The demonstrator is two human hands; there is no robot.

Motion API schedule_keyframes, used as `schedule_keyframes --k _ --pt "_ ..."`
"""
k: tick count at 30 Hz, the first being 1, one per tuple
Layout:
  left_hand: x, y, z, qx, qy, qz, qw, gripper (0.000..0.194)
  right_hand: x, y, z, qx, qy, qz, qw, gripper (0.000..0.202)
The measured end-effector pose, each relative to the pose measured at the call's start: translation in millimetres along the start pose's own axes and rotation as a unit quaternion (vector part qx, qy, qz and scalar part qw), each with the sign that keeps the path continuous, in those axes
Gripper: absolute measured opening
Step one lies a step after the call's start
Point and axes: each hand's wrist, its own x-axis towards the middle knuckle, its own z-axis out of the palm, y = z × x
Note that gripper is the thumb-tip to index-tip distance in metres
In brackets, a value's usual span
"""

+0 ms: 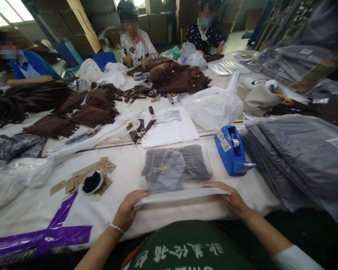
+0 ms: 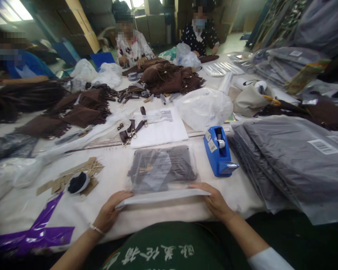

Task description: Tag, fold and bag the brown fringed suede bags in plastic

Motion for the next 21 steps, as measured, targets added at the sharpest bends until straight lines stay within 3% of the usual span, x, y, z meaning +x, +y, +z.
schedule_keyframes --k 3,6,9,13,15,18,19,21 --pt "3.2 2.5 17.8 0.023 0.14 -0.11 0.984 0.024 -4.5 2.3 15.5 -0.05 0.102 0.071 0.991 0.041" --pt "12.3 7.9 26.8 0.111 0.196 -0.164 0.96 0.024 -7.0 -2.3 32.2 -0.126 0.191 0.144 0.963 0.042" --pt "22.6 10.0 25.2 0.173 0.187 -0.203 0.945 0.026 -7.4 -11.6 40.6 -0.188 0.19 0.2 0.943 0.041" --pt "33.2 8.3 5.5 0.153 0.128 -0.285 0.938 0.021 -5.4 -20.8 39.3 -0.264 0.158 0.221 0.925 0.041" --pt "38.6 11.8 -8.7 0.147 0.149 -0.26 0.943 0.014 -4.7 -21.7 38.0 -0.295 0.149 0.222 0.918 0.042" --pt "54.1 30.7 -24.5 0.149 0.206 -0.128 0.959 0.022 -5.0 -20.1 38.1 -0.323 0.14 0.22 0.91 0.042" --pt "62.2 39.8 -26.2 0.14 0.193 -0.079 0.968 0.024 -5.3 -19.4 38.5 -0.328 0.139 0.218 0.909 0.042" --pt "81.7 57.4 -22.8 0.108 0.108 -0.015 0.988 0.024 -5.9 -18.8 39.3 -0.335 0.14 0.217 0.906 0.042"
